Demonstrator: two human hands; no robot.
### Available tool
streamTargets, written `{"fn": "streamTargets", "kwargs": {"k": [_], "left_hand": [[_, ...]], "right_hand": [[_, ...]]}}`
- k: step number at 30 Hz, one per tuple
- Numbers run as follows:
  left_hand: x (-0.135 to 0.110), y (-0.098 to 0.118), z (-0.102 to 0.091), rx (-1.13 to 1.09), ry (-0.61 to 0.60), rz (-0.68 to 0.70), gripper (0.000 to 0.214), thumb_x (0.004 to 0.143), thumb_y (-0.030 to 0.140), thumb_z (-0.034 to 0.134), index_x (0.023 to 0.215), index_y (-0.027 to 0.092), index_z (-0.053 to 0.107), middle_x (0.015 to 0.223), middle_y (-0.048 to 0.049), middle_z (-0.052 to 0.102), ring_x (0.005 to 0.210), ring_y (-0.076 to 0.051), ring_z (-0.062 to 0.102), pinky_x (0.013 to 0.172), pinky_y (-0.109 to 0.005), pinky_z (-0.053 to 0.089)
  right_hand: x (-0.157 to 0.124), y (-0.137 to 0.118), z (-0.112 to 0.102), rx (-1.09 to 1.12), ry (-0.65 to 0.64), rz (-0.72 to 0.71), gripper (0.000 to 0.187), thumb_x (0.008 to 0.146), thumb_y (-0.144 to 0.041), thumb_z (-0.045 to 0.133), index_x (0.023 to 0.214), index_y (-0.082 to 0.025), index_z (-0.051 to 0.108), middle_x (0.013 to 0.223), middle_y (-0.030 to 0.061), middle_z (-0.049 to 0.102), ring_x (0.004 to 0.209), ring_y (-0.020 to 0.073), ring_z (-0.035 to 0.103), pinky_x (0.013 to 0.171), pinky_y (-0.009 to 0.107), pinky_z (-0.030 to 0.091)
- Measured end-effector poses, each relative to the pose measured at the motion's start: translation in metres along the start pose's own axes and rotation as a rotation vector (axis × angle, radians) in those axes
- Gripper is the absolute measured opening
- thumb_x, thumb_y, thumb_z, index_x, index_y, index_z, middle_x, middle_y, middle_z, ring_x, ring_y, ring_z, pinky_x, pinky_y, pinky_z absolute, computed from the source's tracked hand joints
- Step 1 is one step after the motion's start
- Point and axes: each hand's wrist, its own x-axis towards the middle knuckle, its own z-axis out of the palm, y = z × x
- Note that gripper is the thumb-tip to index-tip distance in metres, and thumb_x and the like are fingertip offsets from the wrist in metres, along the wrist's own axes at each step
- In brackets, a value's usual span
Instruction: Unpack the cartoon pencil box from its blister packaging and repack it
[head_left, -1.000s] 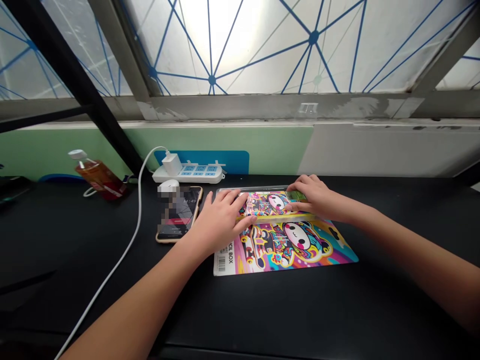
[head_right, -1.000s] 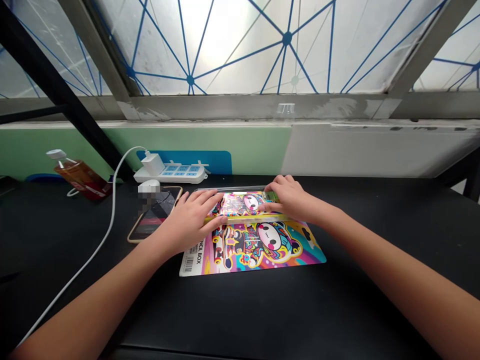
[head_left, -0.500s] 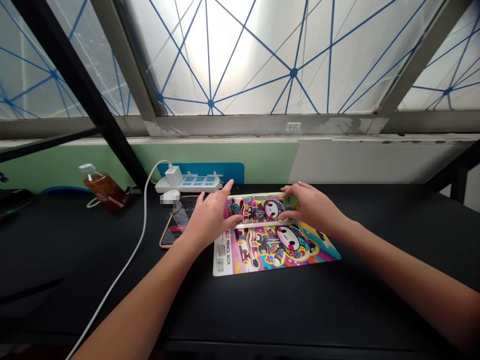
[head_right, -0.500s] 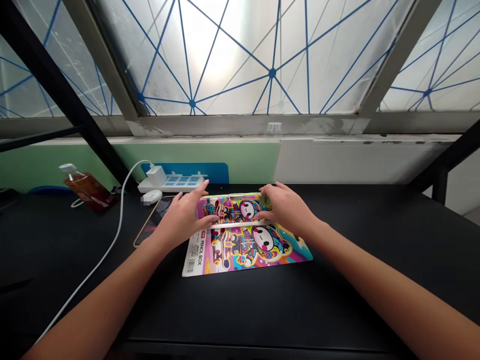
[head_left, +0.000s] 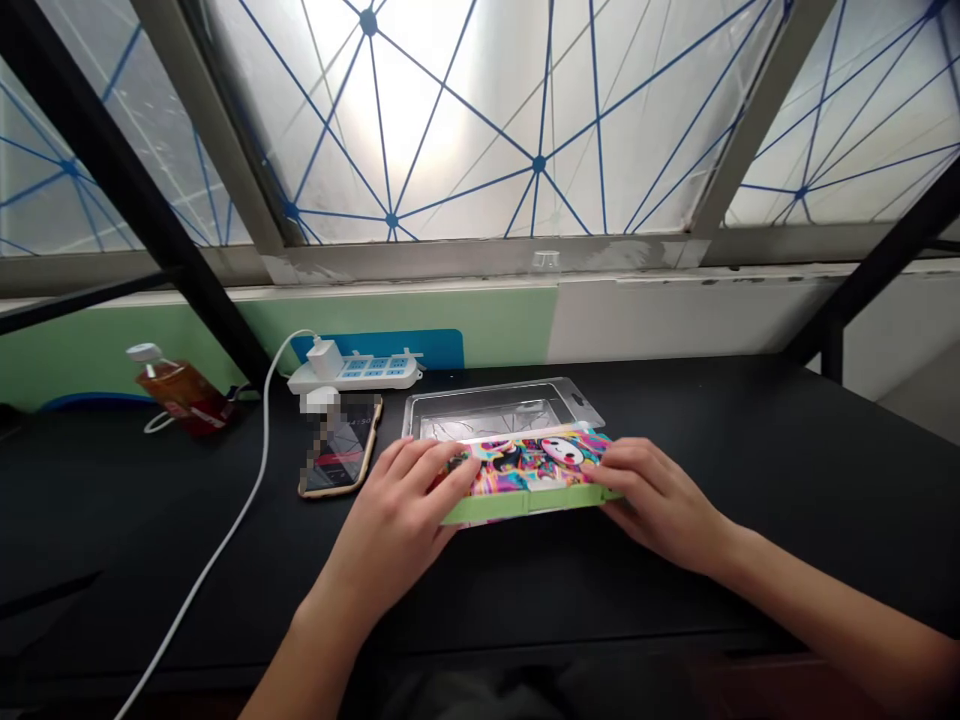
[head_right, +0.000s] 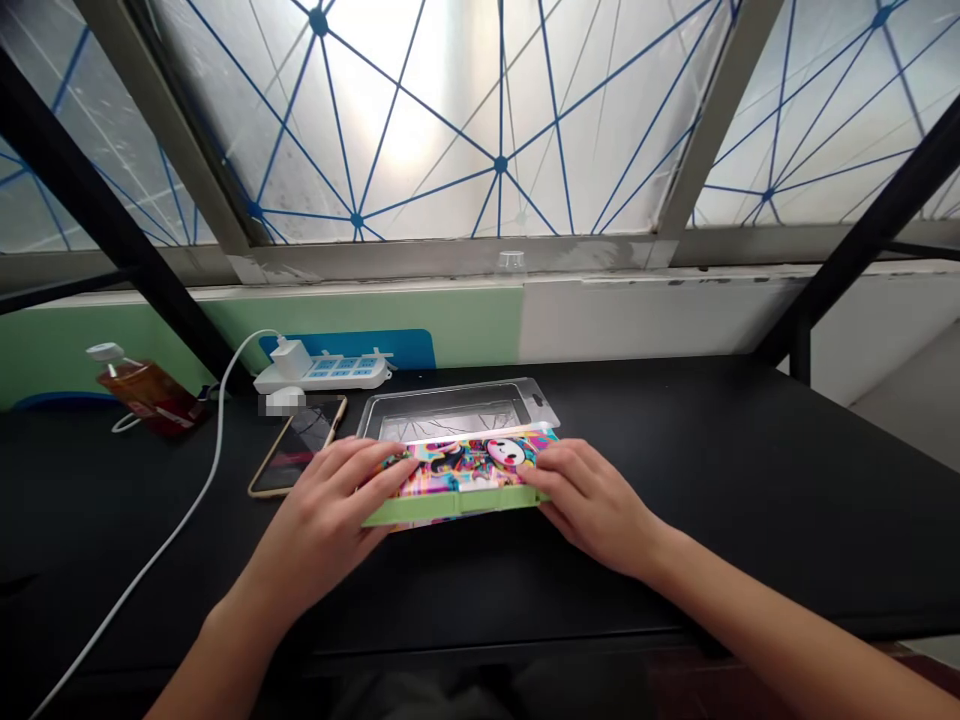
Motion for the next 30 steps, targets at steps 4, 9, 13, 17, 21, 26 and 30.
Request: {"fn": "streamTargets", "kwargs": {"k": [4, 9, 13, 17, 21, 26, 30], "left_hand": [[-0.035, 0.004, 0.017, -0.139, -0.115, -0.222, 0.060, 0.086, 0.034, 0.074, 0.142, 0.028, 0.054, 0.146, -0.0109, 0.056, 0.131, -0.035, 0.054, 0.107, -0.052, 0.048], [-0.050, 0.004, 0.020, -0.348, -0.201, -0.490, 0.090, 0.081, 0.047, 0.080, 0.155, 0.032, 0.032, 0.152, -0.0124, 0.051, 0.136, -0.037, 0.052, 0.107, -0.053, 0.050], [-0.049, 0.004, 0.023, -0.385, -0.160, -0.504, 0.090, 0.084, 0.033, 0.076, 0.157, 0.038, 0.024, 0.150, -0.0097, 0.053, 0.135, -0.035, 0.053, 0.108, -0.054, 0.049], [-0.048, 0.004, 0.025, -0.391, -0.155, -0.500, 0.097, 0.083, 0.028, 0.077, 0.158, 0.042, 0.017, 0.148, -0.0091, 0.053, 0.135, -0.035, 0.053, 0.107, -0.053, 0.049], [-0.049, 0.007, 0.025, -0.406, -0.155, -0.557, 0.101, 0.083, 0.027, 0.077, 0.159, 0.043, 0.013, 0.143, -0.0095, 0.056, 0.129, -0.035, 0.057, 0.101, -0.051, 0.053], [-0.050, 0.010, 0.026, -0.425, -0.153, -0.600, 0.118, 0.078, 0.026, 0.080, 0.161, 0.041, -0.004, 0.145, -0.0110, 0.055, 0.134, -0.037, 0.053, 0.098, -0.053, 0.054], [-0.051, 0.010, 0.024, -0.431, -0.182, -0.638, 0.119, 0.078, 0.030, 0.080, 0.161, 0.042, -0.006, 0.145, -0.0099, 0.057, 0.133, -0.037, 0.054, 0.096, -0.051, 0.056]], "right_hand": [[-0.004, -0.011, 0.007, 0.063, -0.064, -0.055, 0.035, 0.093, -0.010, 0.054, 0.124, -0.025, 0.061, 0.110, 0.0085, 0.071, 0.112, 0.0236, 0.067, 0.094, 0.040, 0.057], [-0.002, -0.010, 0.006, 0.115, -0.155, 0.020, 0.035, 0.093, -0.016, 0.058, 0.128, -0.025, 0.060, 0.138, 0.0131, 0.065, 0.124, 0.0253, 0.064, 0.103, 0.043, 0.055], [-0.005, -0.004, 0.002, 0.176, -0.277, 0.187, 0.057, 0.086, -0.041, 0.074, 0.138, -0.026, 0.055, 0.143, 0.0140, 0.061, 0.128, 0.0313, 0.061, 0.103, 0.049, 0.055], [-0.008, 0.003, -0.001, 0.278, -0.343, 0.342, 0.059, 0.082, -0.047, 0.077, 0.135, -0.031, 0.059, 0.142, 0.0110, 0.062, 0.127, 0.0320, 0.062, 0.100, 0.048, 0.056], [0.000, 0.016, -0.005, 0.461, -0.303, 0.450, 0.047, 0.081, -0.053, 0.076, 0.122, -0.030, 0.069, 0.129, 0.0092, 0.071, 0.120, 0.0332, 0.066, 0.099, 0.046, 0.056], [0.020, 0.033, 0.007, 0.637, -0.140, 0.886, 0.036, 0.092, -0.059, 0.058, 0.096, -0.025, 0.073, 0.081, 0.0040, 0.072, 0.068, 0.0213, 0.067, 0.058, 0.032, 0.056], [0.018, 0.030, 0.017, 0.675, -0.019, 1.019, 0.034, 0.092, -0.057, 0.061, 0.095, -0.025, 0.071, 0.078, 0.0022, 0.068, 0.063, 0.0176, 0.061, 0.053, 0.028, 0.052]]}}
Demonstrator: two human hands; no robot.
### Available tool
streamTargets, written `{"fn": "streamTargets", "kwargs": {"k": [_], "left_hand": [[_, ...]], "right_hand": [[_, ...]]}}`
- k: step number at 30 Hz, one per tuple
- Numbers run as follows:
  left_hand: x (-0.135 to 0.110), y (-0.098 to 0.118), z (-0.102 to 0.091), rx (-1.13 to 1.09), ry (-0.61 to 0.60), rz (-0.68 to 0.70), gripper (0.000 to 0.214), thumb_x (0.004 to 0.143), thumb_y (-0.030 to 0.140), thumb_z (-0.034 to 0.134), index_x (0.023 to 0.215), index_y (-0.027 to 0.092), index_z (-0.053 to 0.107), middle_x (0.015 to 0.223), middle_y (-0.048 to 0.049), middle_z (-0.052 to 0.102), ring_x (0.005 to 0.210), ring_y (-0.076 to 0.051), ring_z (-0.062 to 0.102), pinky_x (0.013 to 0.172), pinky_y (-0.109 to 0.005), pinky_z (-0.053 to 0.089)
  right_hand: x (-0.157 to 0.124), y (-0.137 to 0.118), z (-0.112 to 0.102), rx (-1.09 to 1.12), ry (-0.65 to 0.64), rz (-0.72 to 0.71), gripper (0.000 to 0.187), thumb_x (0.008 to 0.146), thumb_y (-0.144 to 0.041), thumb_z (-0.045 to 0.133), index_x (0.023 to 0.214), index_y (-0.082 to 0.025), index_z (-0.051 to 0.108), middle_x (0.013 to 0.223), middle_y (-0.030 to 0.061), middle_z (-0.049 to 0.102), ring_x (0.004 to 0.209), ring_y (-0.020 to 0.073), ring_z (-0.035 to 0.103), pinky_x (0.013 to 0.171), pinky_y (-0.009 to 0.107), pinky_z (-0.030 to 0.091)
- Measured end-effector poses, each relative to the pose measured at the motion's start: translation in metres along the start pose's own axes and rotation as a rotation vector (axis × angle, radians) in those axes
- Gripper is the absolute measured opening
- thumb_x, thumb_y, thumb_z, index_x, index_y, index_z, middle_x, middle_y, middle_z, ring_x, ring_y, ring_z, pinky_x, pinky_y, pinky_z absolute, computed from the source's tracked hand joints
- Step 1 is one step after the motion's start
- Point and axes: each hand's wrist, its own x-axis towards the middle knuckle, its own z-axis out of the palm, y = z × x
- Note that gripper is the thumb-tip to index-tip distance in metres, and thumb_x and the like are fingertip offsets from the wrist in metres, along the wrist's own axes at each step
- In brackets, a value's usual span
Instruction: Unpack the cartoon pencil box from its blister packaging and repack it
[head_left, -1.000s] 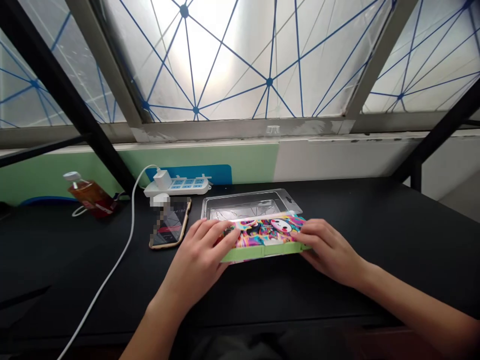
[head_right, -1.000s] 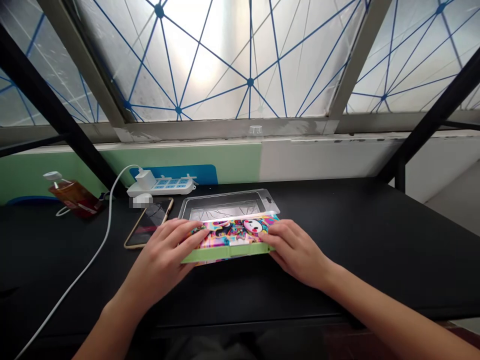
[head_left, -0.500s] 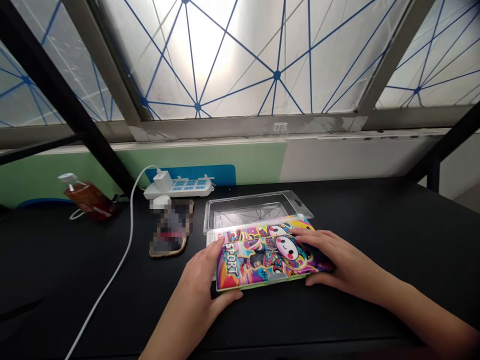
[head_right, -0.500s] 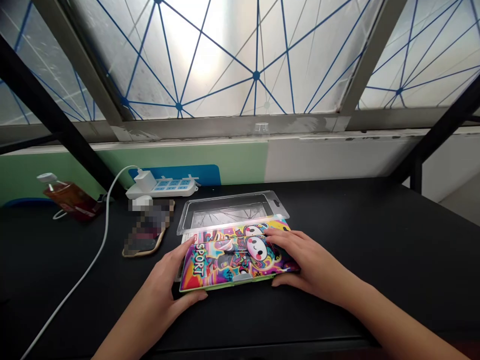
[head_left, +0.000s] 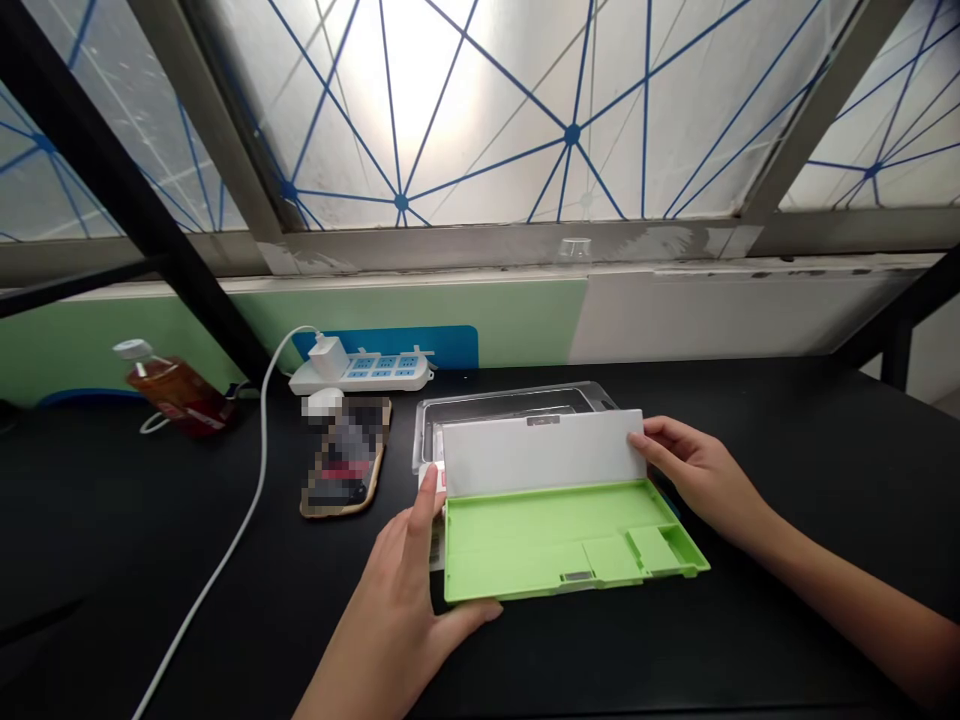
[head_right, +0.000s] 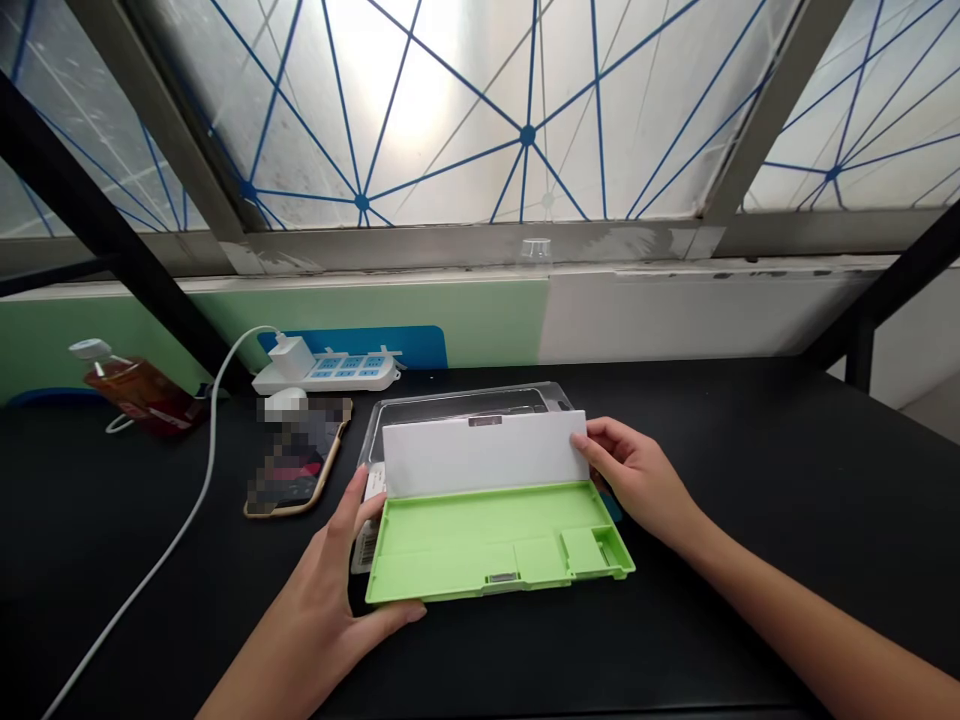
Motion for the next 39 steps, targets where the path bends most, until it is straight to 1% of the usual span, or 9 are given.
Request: {"fn": "streamTargets", "kwargs": {"k": [3, 6, 11, 15, 21, 25, 30, 34, 39], "left_hand": [[0.000, 0.002, -0.003, -0.034, 0.005, -0.019, 0.114, 0.080, 0.034, 0.077, 0.161, 0.041, -0.003, 0.145, -0.0096, 0.057, 0.133, -0.036, 0.056, 0.098, -0.050, 0.055], [0.000, 0.004, -0.008, -0.077, -0.009, -0.071, 0.089, 0.087, 0.045, 0.070, 0.159, 0.037, 0.018, 0.147, -0.0103, 0.056, 0.132, -0.034, 0.057, 0.101, -0.048, 0.053], [0.003, 0.008, -0.013, -0.085, -0.029, -0.132, 0.057, 0.096, 0.057, 0.053, 0.143, 0.026, 0.050, 0.140, -0.0114, 0.059, 0.126, -0.032, 0.059, 0.102, -0.045, 0.051], [0.005, 0.006, -0.011, -0.077, -0.016, -0.112, 0.058, 0.098, 0.058, 0.047, 0.145, 0.025, 0.049, 0.141, -0.0117, 0.057, 0.129, -0.031, 0.055, 0.105, -0.047, 0.047], [0.007, 0.009, -0.009, -0.037, -0.040, -0.051, 0.046, 0.098, 0.053, 0.050, 0.132, 0.023, 0.059, 0.137, -0.0121, 0.059, 0.130, -0.032, 0.052, 0.109, -0.047, 0.043], [0.006, 0.013, -0.009, -0.044, -0.019, -0.090, 0.049, 0.099, 0.053, 0.049, 0.137, 0.022, 0.053, 0.135, -0.0126, 0.060, 0.127, -0.031, 0.053, 0.105, -0.045, 0.046], [0.007, 0.007, -0.007, -0.061, -0.017, -0.094, 0.059, 0.099, 0.056, 0.048, 0.146, 0.020, 0.046, 0.144, -0.0150, 0.054, 0.136, -0.033, 0.047, 0.111, -0.049, 0.041], [0.006, 0.000, -0.003, -0.075, -0.019, -0.106, 0.069, 0.097, 0.056, 0.052, 0.155, 0.023, 0.035, 0.146, -0.0151, 0.052, 0.137, -0.034, 0.046, 0.111, -0.050, 0.041], [0.005, -0.001, 0.000, -0.076, 0.010, -0.046, 0.110, 0.081, 0.046, 0.080, 0.163, 0.032, 0.007, 0.139, -0.0122, 0.058, 0.129, -0.035, 0.053, 0.105, -0.048, 0.045]], "right_hand": [[-0.012, 0.006, -0.006, -0.070, 0.009, -0.069, 0.033, 0.094, -0.056, 0.058, 0.100, -0.027, 0.074, 0.082, 0.0033, 0.071, 0.069, 0.0199, 0.065, 0.062, 0.031, 0.057], [-0.022, 0.011, -0.018, -0.176, -0.163, -0.252, 0.041, 0.094, -0.060, 0.055, 0.113, -0.030, 0.075, 0.109, 0.0072, 0.076, 0.100, 0.0285, 0.071, 0.088, 0.039, 0.058], [-0.026, 0.013, -0.025, -0.298, -0.364, -0.381, 0.078, 0.068, -0.069, 0.079, 0.135, -0.031, 0.064, 0.141, 0.0102, 0.063, 0.133, 0.0388, 0.054, 0.110, 0.048, 0.047], [-0.031, 0.009, -0.017, -0.381, -0.296, -0.322, 0.063, 0.076, -0.055, 0.080, 0.132, -0.031, 0.064, 0.133, 0.0088, 0.068, 0.126, 0.0351, 0.061, 0.106, 0.048, 0.051], [-0.032, -0.001, -0.011, -0.433, -0.187, -0.084, 0.051, 0.090, -0.062, 0.056, 0.124, -0.025, 0.062, 0.107, 0.0082, 0.076, 0.082, 0.0280, 0.072, 0.071, 0.040, 0.059], [-0.027, -0.007, -0.006, -0.516, -0.139, -0.056, 0.053, 0.091, -0.064, 0.052, 0.126, -0.024, 0.059, 0.105, 0.0074, 0.076, 0.079, 0.0269, 0.071, 0.069, 0.038, 0.057], [-0.027, -0.013, 0.004, -0.747, -0.037, -0.336, 0.048, 0.096, -0.055, 0.050, 0.133, -0.026, 0.057, 0.123, 0.0128, 0.066, 0.102, 0.0305, 0.066, 0.085, 0.045, 0.053], [-0.027, -0.030, 0.022, -0.864, -0.159, -0.512, 0.032, 0.102, -0.043, 0.044, 0.120, -0.026, 0.064, 0.127, 0.0128, 0.064, 0.113, 0.0310, 0.061, 0.091, 0.049, 0.047], [-0.014, -0.052, 0.057, -0.752, -0.359, -0.524, 0.031, 0.103, -0.043, 0.047, 0.122, -0.023, 0.060, 0.119, 0.0116, 0.068, 0.110, 0.0284, 0.062, 0.095, 0.048, 0.047]]}}
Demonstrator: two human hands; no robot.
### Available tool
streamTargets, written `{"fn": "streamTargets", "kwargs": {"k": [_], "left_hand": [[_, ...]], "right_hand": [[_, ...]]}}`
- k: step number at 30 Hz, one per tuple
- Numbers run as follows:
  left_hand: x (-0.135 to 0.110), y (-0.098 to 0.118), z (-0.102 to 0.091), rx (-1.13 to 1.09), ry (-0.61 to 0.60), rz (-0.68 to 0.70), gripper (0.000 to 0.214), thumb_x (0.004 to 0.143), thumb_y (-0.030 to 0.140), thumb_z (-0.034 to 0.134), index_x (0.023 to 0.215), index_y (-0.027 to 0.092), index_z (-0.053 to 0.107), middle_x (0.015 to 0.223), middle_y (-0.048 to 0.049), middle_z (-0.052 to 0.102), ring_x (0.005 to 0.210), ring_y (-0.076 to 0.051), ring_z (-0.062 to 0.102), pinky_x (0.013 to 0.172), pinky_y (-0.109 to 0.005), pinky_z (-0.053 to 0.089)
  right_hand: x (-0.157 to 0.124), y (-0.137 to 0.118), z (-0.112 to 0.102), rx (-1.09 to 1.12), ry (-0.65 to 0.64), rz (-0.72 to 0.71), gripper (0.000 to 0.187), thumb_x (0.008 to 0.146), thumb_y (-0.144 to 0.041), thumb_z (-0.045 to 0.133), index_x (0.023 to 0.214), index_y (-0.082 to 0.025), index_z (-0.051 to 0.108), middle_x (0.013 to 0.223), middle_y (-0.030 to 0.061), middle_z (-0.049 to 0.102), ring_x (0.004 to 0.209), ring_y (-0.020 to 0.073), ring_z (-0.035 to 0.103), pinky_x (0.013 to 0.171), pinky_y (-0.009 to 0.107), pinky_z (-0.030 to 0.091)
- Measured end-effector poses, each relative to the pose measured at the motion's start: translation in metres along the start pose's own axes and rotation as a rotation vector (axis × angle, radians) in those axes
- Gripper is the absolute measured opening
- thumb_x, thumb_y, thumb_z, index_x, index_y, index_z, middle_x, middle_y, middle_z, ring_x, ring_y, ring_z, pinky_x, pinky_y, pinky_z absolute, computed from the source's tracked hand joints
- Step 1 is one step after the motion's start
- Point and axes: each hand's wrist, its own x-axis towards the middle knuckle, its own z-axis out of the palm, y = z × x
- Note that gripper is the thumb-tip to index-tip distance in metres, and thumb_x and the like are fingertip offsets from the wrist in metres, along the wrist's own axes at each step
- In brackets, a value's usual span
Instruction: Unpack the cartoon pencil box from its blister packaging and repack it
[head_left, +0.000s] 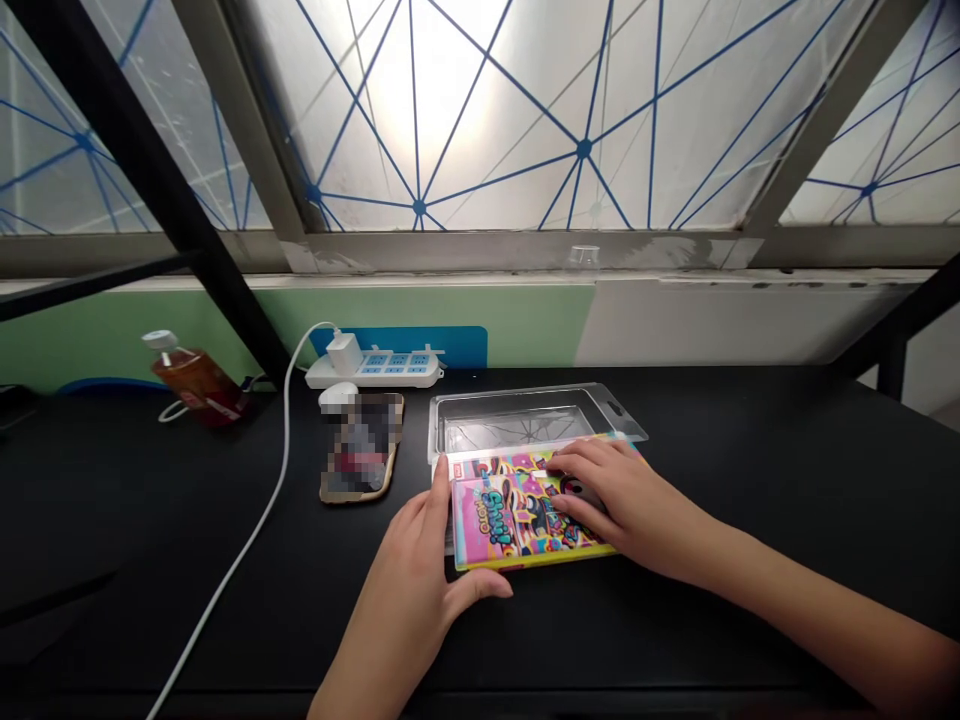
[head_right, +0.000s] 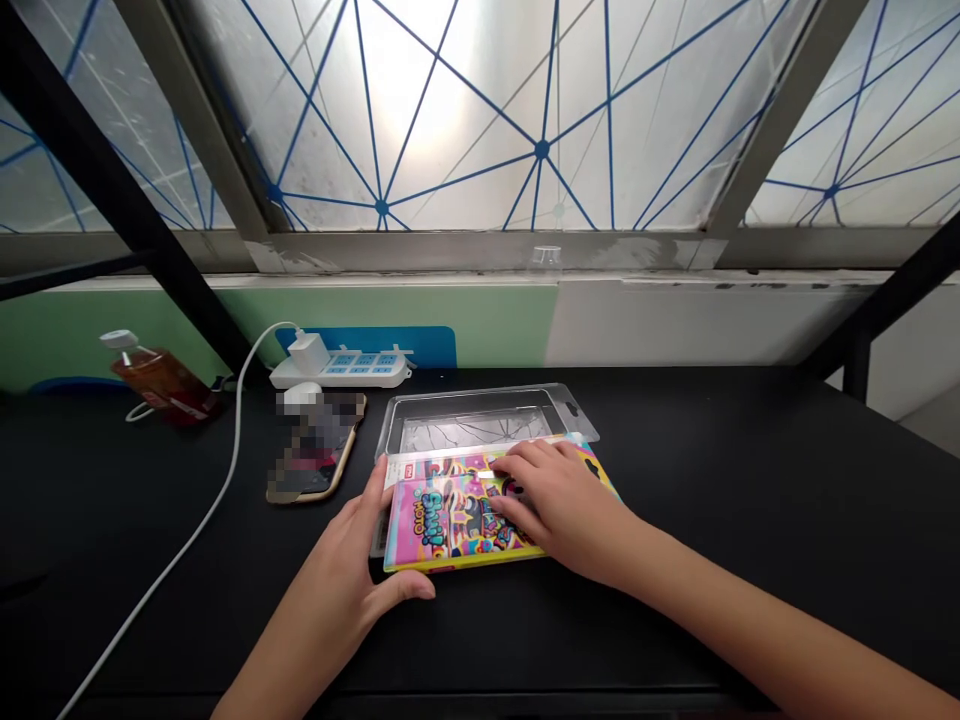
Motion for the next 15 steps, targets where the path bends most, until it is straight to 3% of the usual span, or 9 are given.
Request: {"fn": "streamTargets", "kwargs": {"k": [4, 9, 12, 15], "left_hand": [[0.000, 0.000, -0.001, 0.014, 0.023, 0.032, 0.117, 0.082, 0.036, 0.082, 0.162, 0.036, -0.003, 0.130, -0.0100, 0.062, 0.119, -0.031, 0.060, 0.099, -0.044, 0.049], [0.003, 0.002, -0.001, 0.060, 0.035, 0.079, 0.117, 0.083, 0.033, 0.081, 0.162, 0.036, -0.005, 0.124, -0.0086, 0.064, 0.114, -0.030, 0.060, 0.097, -0.044, 0.050], [0.005, 0.005, -0.001, 0.080, 0.037, 0.063, 0.113, 0.084, 0.038, 0.079, 0.163, 0.032, -0.001, 0.118, -0.0096, 0.065, 0.108, -0.031, 0.062, 0.095, -0.045, 0.051], [0.002, 0.007, -0.003, 0.051, 0.023, 0.036, 0.101, 0.089, 0.056, 0.068, 0.164, 0.027, 0.007, 0.124, -0.0138, 0.064, 0.115, -0.035, 0.060, 0.100, -0.049, 0.048]], "right_hand": [[0.016, -0.004, 0.013, 0.069, 0.009, -0.013, 0.029, 0.103, -0.041, 0.047, 0.116, -0.020, 0.060, 0.111, 0.0120, 0.068, 0.101, 0.0273, 0.063, 0.089, 0.046, 0.051], [0.015, -0.004, 0.020, 0.038, 0.125, -0.029, 0.023, 0.103, -0.036, 0.047, 0.110, -0.019, 0.060, 0.105, 0.0119, 0.067, 0.098, 0.0270, 0.063, 0.087, 0.044, 0.053], [0.017, -0.004, 0.019, 0.007, 0.234, -0.058, 0.020, 0.103, -0.036, 0.047, 0.106, -0.019, 0.058, 0.101, 0.0114, 0.066, 0.094, 0.0261, 0.063, 0.083, 0.042, 0.055], [0.019, -0.006, 0.016, -0.023, 0.347, -0.094, 0.020, 0.103, -0.037, 0.047, 0.104, -0.021, 0.057, 0.098, 0.0111, 0.067, 0.092, 0.0261, 0.064, 0.080, 0.042, 0.055]]}}
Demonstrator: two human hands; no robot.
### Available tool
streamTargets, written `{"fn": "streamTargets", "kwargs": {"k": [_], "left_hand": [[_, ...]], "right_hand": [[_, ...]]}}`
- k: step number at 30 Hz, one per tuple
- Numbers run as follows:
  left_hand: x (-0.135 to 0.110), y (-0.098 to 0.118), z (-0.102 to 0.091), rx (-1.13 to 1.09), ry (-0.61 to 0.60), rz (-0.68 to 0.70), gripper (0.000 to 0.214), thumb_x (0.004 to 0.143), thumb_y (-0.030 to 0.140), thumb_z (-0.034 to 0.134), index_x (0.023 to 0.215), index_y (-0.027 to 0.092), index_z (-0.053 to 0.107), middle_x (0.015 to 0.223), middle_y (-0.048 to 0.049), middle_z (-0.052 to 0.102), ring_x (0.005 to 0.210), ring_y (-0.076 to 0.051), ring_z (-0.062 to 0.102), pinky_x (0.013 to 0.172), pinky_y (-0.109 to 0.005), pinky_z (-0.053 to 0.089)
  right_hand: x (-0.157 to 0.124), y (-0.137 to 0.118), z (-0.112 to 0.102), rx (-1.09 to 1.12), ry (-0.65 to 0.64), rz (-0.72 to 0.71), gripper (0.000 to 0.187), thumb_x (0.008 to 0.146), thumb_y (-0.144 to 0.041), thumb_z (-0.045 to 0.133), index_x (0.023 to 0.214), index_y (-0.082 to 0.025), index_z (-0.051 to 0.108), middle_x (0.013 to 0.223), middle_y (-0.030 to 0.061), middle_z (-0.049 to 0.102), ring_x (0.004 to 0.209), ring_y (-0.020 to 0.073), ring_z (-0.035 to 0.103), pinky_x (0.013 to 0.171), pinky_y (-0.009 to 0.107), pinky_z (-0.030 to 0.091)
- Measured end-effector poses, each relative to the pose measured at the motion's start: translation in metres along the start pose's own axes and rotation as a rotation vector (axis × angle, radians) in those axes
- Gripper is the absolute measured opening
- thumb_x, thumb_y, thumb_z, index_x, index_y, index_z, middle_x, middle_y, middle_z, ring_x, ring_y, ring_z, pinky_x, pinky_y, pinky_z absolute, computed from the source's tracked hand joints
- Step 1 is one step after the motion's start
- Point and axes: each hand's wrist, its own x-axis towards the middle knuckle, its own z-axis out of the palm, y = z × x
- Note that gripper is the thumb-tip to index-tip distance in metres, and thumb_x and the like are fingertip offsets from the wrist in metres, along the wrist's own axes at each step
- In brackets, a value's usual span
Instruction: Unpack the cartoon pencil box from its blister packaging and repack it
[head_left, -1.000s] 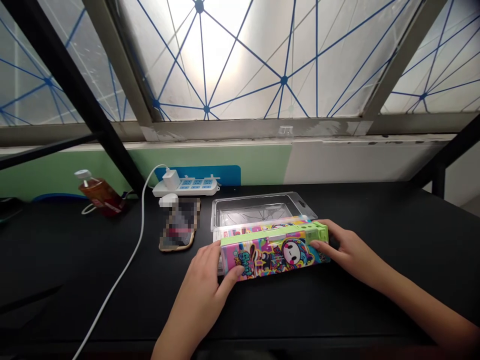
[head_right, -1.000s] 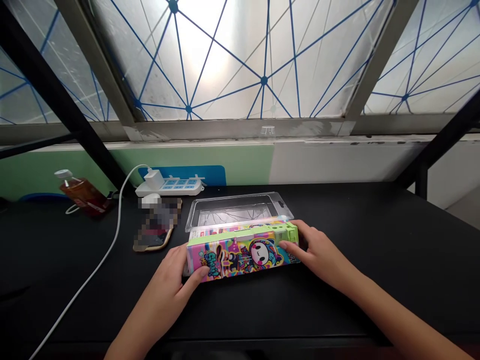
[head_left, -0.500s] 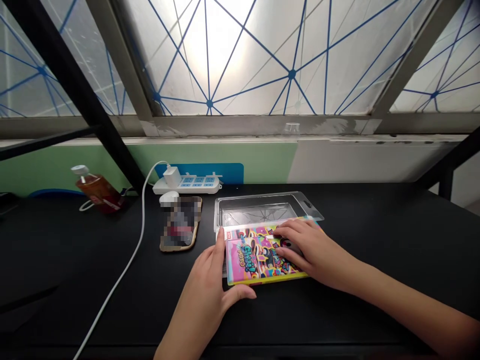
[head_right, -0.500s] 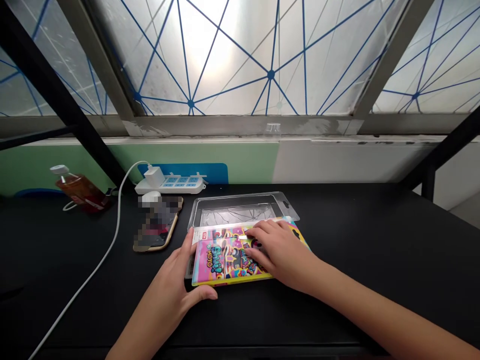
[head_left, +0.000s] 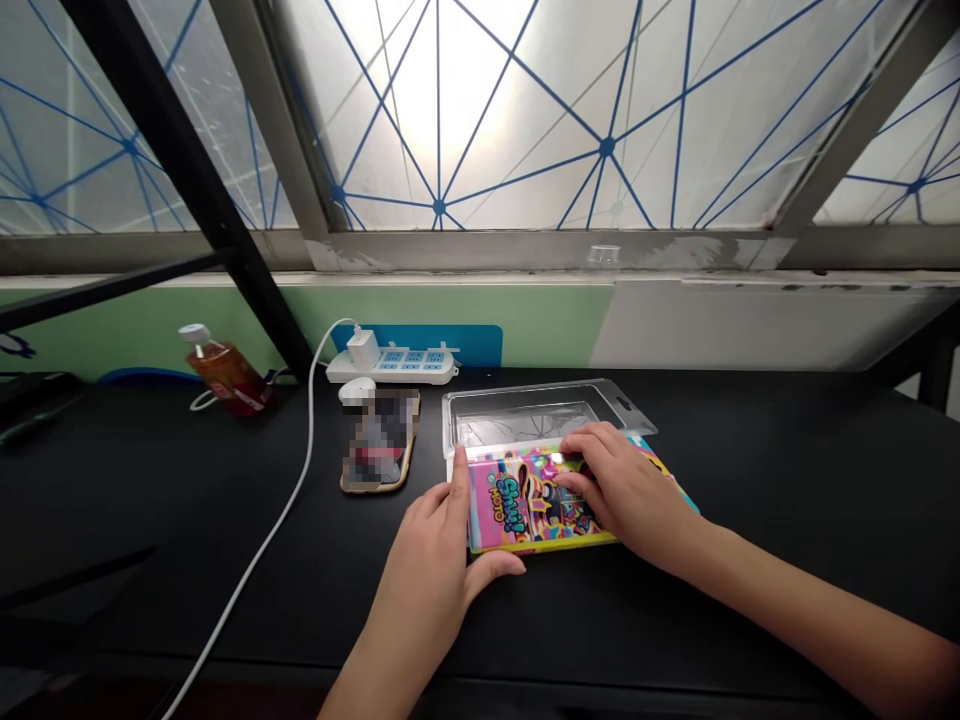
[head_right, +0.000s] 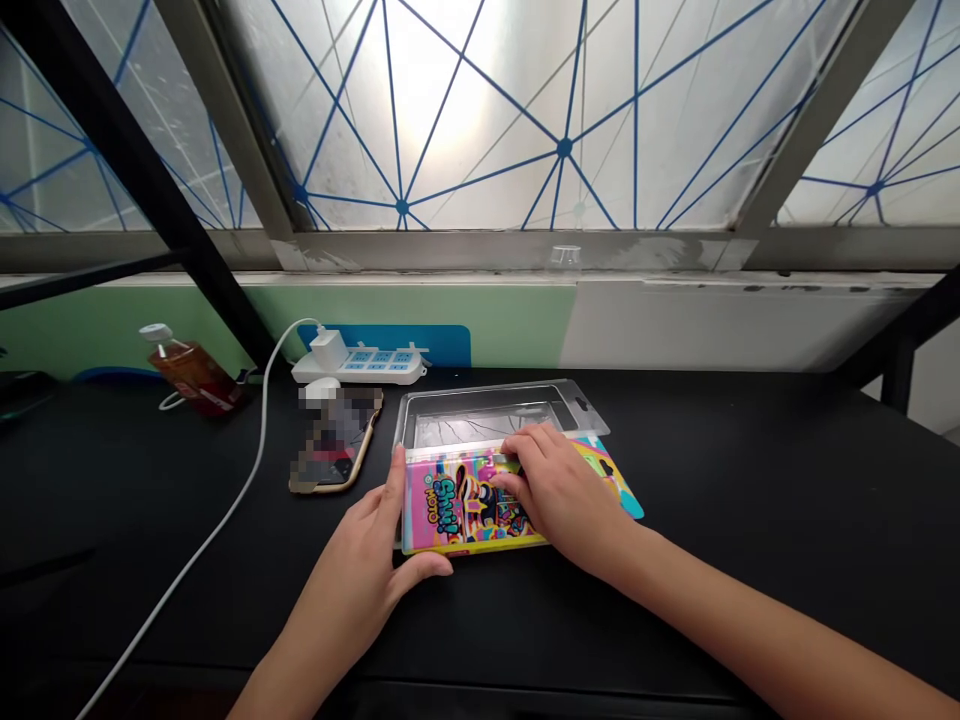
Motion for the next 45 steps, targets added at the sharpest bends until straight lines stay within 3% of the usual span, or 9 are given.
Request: {"fn": "streamTargets", "kwargs": {"k": [6, 9, 12, 16, 19, 29, 33, 38, 45], "left_hand": [[-0.012, -0.007, -0.014, -0.292, -0.100, -0.121, 0.078, 0.099, 0.070, 0.007, 0.160, 0.029, 0.030, 0.159, -0.0088, 0.043, 0.147, -0.030, 0.037, 0.118, -0.046, 0.035], [-0.010, -0.006, -0.019, -0.331, -0.137, -0.183, 0.071, 0.101, 0.068, 0.017, 0.158, 0.029, 0.036, 0.162, -0.0059, 0.038, 0.150, -0.029, 0.033, 0.121, -0.045, 0.031], [-0.006, -0.001, -0.019, -0.281, -0.167, -0.235, 0.071, 0.099, 0.066, 0.039, 0.159, 0.029, 0.031, 0.162, -0.0061, 0.037, 0.149, -0.029, 0.035, 0.117, -0.042, 0.037], [-0.004, 0.000, -0.015, -0.231, -0.165, -0.231, 0.076, 0.096, 0.059, 0.052, 0.161, 0.029, 0.027, 0.162, -0.0085, 0.037, 0.146, -0.031, 0.041, 0.109, -0.040, 0.046], [-0.004, -0.003, -0.012, -0.194, -0.148, -0.208, 0.075, 0.096, 0.057, 0.054, 0.160, 0.027, 0.028, 0.162, -0.0092, 0.037, 0.145, -0.031, 0.042, 0.114, -0.042, 0.041], [-0.012, -0.014, -0.017, -0.420, -0.133, -0.160, 0.087, 0.093, 0.079, 0.012, 0.161, 0.027, 0.029, 0.164, -0.0073, 0.035, 0.152, -0.032, 0.030, 0.124, -0.049, 0.023], [-0.013, -0.011, -0.008, -0.371, -0.113, -0.103, 0.091, 0.092, 0.080, 0.030, 0.163, 0.025, 0.017, 0.163, -0.0133, 0.036, 0.149, -0.036, 0.034, 0.121, -0.053, 0.029], [-0.005, 0.018, -0.001, -0.201, 0.039, -0.066, 0.081, 0.095, 0.060, 0.054, 0.161, 0.031, 0.018, 0.164, -0.0120, 0.033, 0.149, -0.035, 0.035, 0.115, -0.051, 0.040], [0.068, 0.036, -0.028, 0.011, -0.040, 0.048, 0.089, 0.094, 0.059, 0.054, 0.163, 0.023, 0.009, 0.168, -0.0166, 0.021, 0.155, -0.037, 0.014, 0.121, -0.058, 0.023]], "right_hand": [[-0.016, -0.017, -0.036, 0.019, 0.086, -0.160, 0.011, 0.099, -0.033, 0.058, 0.108, -0.027, 0.058, 0.101, 0.0060, 0.071, 0.098, 0.0236, 0.068, 0.101, 0.048, 0.050], [-0.035, -0.021, -0.066, 0.088, -0.205, -0.219, 0.019, 0.095, -0.041, 0.064, 0.107, -0.027, 0.063, 0.112, 0.0068, 0.072, 0.106, 0.0240, 0.068, 0.107, 0.047, 0.047], [-0.058, -0.004, -0.080, 0.139, -0.485, -0.122, 0.056, 0.083, -0.061, 0.071, 0.129, -0.030, 0.063, 0.141, 0.0123, 0.061, 0.130, 0.0342, 0.057, 0.107, 0.051, 0.049], [-0.091, 0.043, -0.069, 0.142, -0.486, 0.136, 0.101, 0.073, -0.062, 0.080, 0.158, -0.037, 0.031, 0.167, 0.0121, 0.027, 0.149, 0.0425, 0.030, 0.110, 0.060, 0.043], [-0.108, 0.066, -0.055, 0.186, -0.444, 0.308, 0.114, 0.072, -0.057, 0.082, 0.162, -0.038, 0.015, 0.169, 0.0112, 0.020, 0.149, 0.0409, 0.031, 0.108, 0.057, 0.047], [-0.100, 0.058, -0.044, 0.240, -0.200, 0.499, 0.056, 0.093, -0.055, 0.057, 0.142, -0.029, 0.056, 0.139, 0.0106, 0.065, 0.127, 0.0334, 0.060, 0.100, 0.052, 0.055], [-0.102, 0.051, -0.041, 0.214, -0.160, 0.449, 0.064, 0.087, -0.055, 0.066, 0.144, -0.028, 0.053, 0.136, 0.0121, 0.067, 0.122, 0.0337, 0.064, 0.097, 0.051, 0.057], [-0.099, 0.047, -0.046, 0.172, -0.029, 0.326, 0.059, 0.089, -0.047, 0.066, 0.144, -0.030, 0.052, 0.136, 0.0102, 0.066, 0.124, 0.0312, 0.062, 0.099, 0.048, 0.056], [-0.030, 0.081, -0.048, 0.198, 0.019, 0.419, 0.061, 0.091, -0.051, 0.060, 0.146, -0.024, 0.054, 0.136, 0.0103, 0.067, 0.109, 0.0321, 0.070, 0.094, 0.047, 0.058]]}}
